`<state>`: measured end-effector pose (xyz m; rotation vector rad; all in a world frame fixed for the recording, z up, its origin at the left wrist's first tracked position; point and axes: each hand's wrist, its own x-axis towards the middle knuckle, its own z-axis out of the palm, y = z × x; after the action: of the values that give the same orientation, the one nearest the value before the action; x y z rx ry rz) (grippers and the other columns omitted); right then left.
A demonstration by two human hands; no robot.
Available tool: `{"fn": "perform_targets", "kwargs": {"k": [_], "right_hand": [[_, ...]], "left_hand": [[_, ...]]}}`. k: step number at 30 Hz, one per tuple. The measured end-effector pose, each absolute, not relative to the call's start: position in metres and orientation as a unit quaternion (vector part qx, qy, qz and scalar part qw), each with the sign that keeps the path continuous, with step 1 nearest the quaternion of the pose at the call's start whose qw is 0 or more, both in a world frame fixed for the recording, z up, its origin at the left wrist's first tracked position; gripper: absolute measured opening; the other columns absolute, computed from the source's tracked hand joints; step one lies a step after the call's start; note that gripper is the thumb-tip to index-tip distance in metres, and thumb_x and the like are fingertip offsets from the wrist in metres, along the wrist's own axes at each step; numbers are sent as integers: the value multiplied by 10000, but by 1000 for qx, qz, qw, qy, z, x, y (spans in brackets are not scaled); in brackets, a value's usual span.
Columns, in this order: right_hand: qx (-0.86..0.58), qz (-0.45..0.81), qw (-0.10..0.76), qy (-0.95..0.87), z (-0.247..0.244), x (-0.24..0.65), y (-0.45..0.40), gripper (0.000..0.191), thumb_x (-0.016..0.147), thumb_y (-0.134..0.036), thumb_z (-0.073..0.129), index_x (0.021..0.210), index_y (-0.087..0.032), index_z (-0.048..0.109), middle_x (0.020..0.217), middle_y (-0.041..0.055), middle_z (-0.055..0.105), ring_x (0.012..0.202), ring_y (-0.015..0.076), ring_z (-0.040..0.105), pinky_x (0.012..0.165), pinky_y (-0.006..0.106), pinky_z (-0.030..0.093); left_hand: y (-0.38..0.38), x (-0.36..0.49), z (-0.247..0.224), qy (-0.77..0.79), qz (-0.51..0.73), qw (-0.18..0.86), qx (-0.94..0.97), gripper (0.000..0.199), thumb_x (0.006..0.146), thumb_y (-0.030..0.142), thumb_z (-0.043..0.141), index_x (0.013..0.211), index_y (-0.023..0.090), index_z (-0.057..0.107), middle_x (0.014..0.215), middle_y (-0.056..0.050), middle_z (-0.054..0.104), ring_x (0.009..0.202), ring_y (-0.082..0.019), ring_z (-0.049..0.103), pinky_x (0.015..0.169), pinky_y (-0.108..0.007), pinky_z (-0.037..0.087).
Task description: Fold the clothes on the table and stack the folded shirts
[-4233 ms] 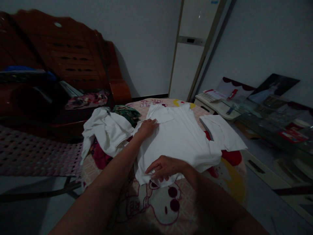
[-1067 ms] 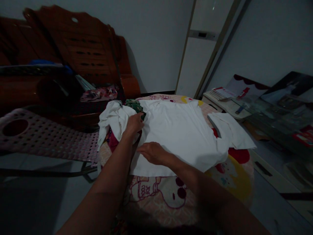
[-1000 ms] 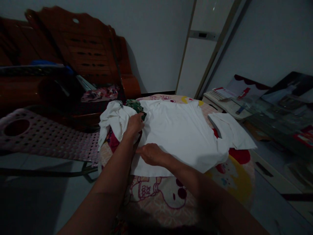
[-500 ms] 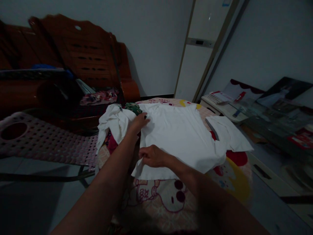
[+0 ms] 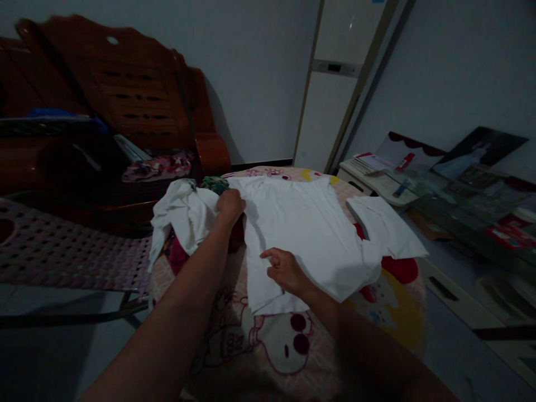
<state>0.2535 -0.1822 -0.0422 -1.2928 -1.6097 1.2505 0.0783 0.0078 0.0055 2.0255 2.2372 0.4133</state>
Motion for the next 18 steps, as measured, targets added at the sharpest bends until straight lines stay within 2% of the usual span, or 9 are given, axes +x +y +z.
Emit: {"fn": "perform_targets", "kwargs": {"k": [4, 8, 11, 15, 18], "right_hand": [[-498, 494, 343, -625, -42, 252, -181, 504, 616, -89, 497, 1085, -124, 678, 545, -114, 329, 491, 84, 304, 500, 227, 229], [-506, 498, 328, -623, -43, 252, -180, 466, 623, -83, 498, 1041, -129, 698, 545, -105, 343, 506, 83, 317, 515, 222, 239], [-511, 495, 328, -622, -44, 253, -180, 466, 625, -77, 499, 1039, -129, 706, 546, -101, 354, 507, 81, 323, 517, 222, 242], [-500, 504, 332, -621, -47, 253, -181, 489, 615, -70, 520, 1065, -128, 704, 556, -106, 340, 506, 76, 306, 503, 221, 216], [-480, 512, 343, -624, -48, 254, -181, 504, 615, -76, 567, 1100, -125, 693, 570, -109, 342, 517, 76, 308, 501, 221, 203]], "left_hand": [[3, 80, 3, 706, 94, 57, 700, 464, 866, 270, 599, 1299, 109, 643, 1239, -208, 689, 1188, -342, 635, 971, -389, 506], [2, 88, 0, 653, 135, 19, 745, 528, 894, 180, 525, 1411, 84, 565, 1281, -196, 675, 1247, -314, 603, 1062, -382, 448], [6, 93, 0, 650, 134, 25, 747, 520, 885, 152, 513, 1393, 56, 573, 1290, -214, 666, 1248, -321, 602, 1063, -385, 449], [14, 90, -1, 704, 108, 52, 700, 492, 862, 209, 562, 1319, 37, 614, 1235, -239, 681, 1179, -354, 633, 979, -399, 503], [18, 84, -3, 700, 115, 69, 701, 511, 814, 163, 606, 1316, 76, 640, 1269, -198, 680, 1202, -326, 628, 1015, -370, 492]]}}
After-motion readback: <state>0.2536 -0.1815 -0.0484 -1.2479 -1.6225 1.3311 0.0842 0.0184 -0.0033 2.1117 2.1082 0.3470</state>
